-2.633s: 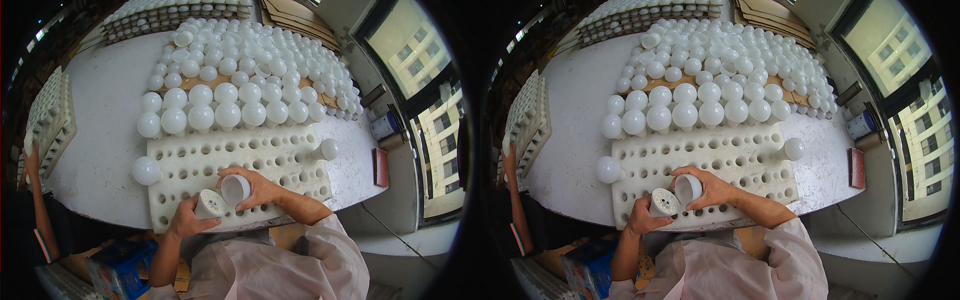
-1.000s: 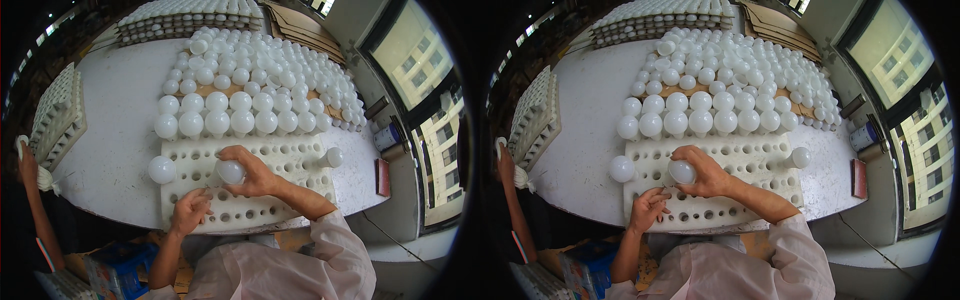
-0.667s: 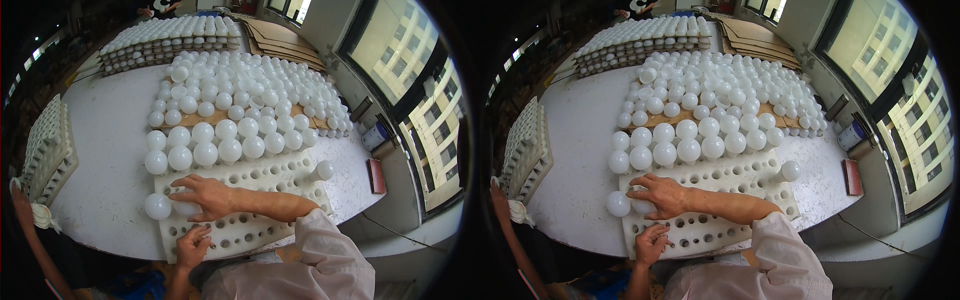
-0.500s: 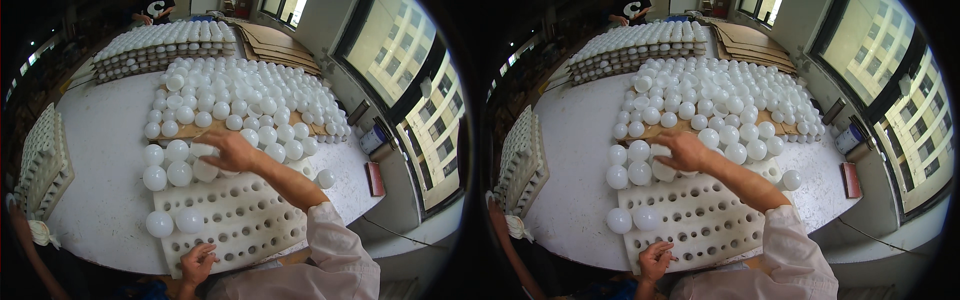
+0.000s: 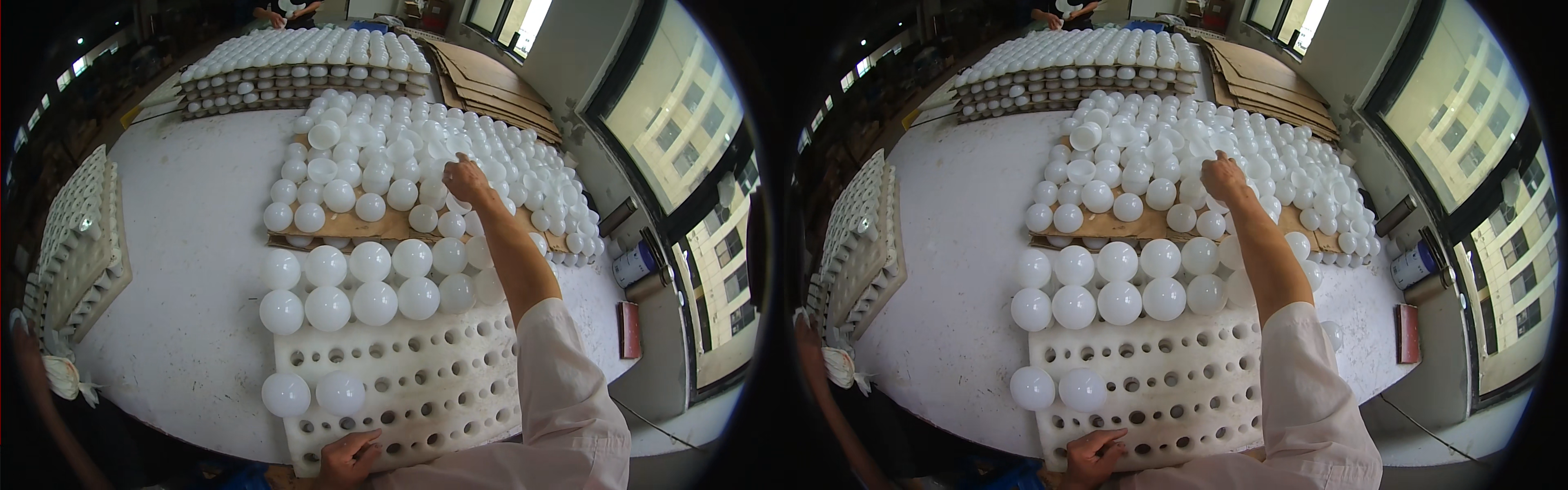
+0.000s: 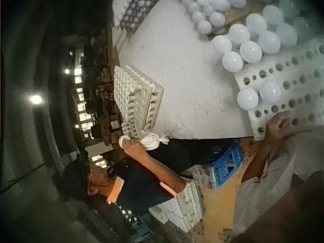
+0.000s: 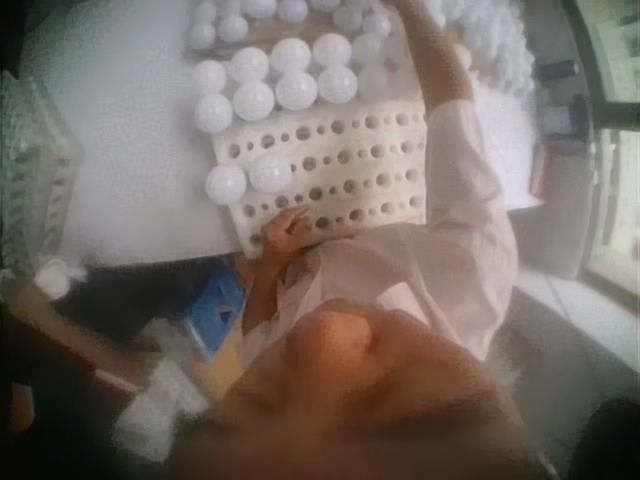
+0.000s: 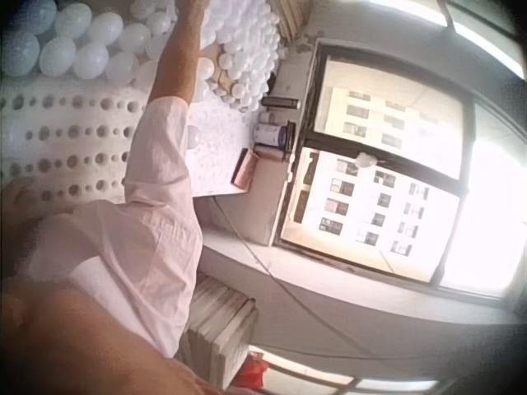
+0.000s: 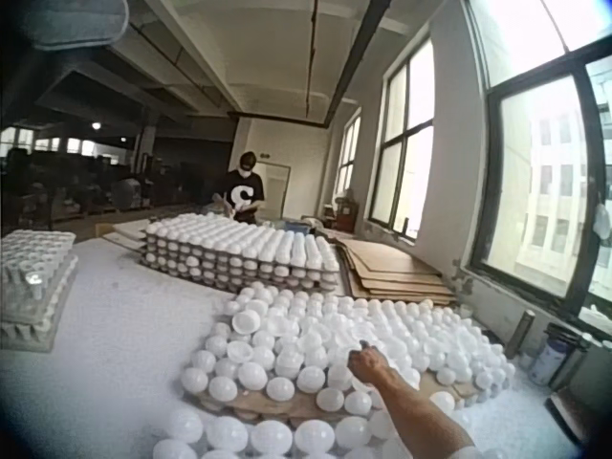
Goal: The person assembles light bulbs by pressing plastic caps onto bulb bodies by hand and placing the assembled bulbs into holes in a foam tray.
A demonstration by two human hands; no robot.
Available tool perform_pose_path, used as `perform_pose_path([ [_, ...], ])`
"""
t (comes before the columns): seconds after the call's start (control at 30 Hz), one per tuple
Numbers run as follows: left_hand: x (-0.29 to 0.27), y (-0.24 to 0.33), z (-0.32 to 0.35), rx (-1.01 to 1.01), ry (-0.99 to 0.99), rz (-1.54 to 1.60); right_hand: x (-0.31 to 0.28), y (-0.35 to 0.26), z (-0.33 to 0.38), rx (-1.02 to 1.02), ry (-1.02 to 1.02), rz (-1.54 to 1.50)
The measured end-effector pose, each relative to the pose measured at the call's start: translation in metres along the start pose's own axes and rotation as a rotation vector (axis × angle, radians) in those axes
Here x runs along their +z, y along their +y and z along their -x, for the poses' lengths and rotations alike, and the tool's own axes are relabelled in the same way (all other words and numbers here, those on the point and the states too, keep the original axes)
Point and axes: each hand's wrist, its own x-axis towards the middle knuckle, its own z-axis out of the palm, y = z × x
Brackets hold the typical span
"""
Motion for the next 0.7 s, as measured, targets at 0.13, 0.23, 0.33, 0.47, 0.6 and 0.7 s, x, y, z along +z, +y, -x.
perform_pose_path([
  [0.13,0.007,-0.002,-0.008,0.257,0.136,0.031,-0.046,-0.015,0.049,-0.079,0.294,-0.47],
  [0.23,0.008,-0.008,-0.007,0.275,0.159,0.033,-0.077,-0.042,0.128,-0.107,0.387,-0.636],
  [0.33,0.009,-0.013,-0.004,0.282,0.161,0.016,-0.072,-0.061,0.213,-0.279,0.446,-0.882],
  [0.47,0.009,-0.017,-0.002,0.35,0.17,0.048,-0.045,-0.079,0.303,-0.26,0.138,-1.202],
  [0.6,0.01,-0.012,0.003,0.25,0.143,0.192,-0.02,-0.09,0.333,-0.242,0.008,-1.302],
  [0.7,0.01,-0.009,0.009,0.259,0.162,0.153,-0.014,-0.103,0.339,-0.214,-0.148,-1.308],
])
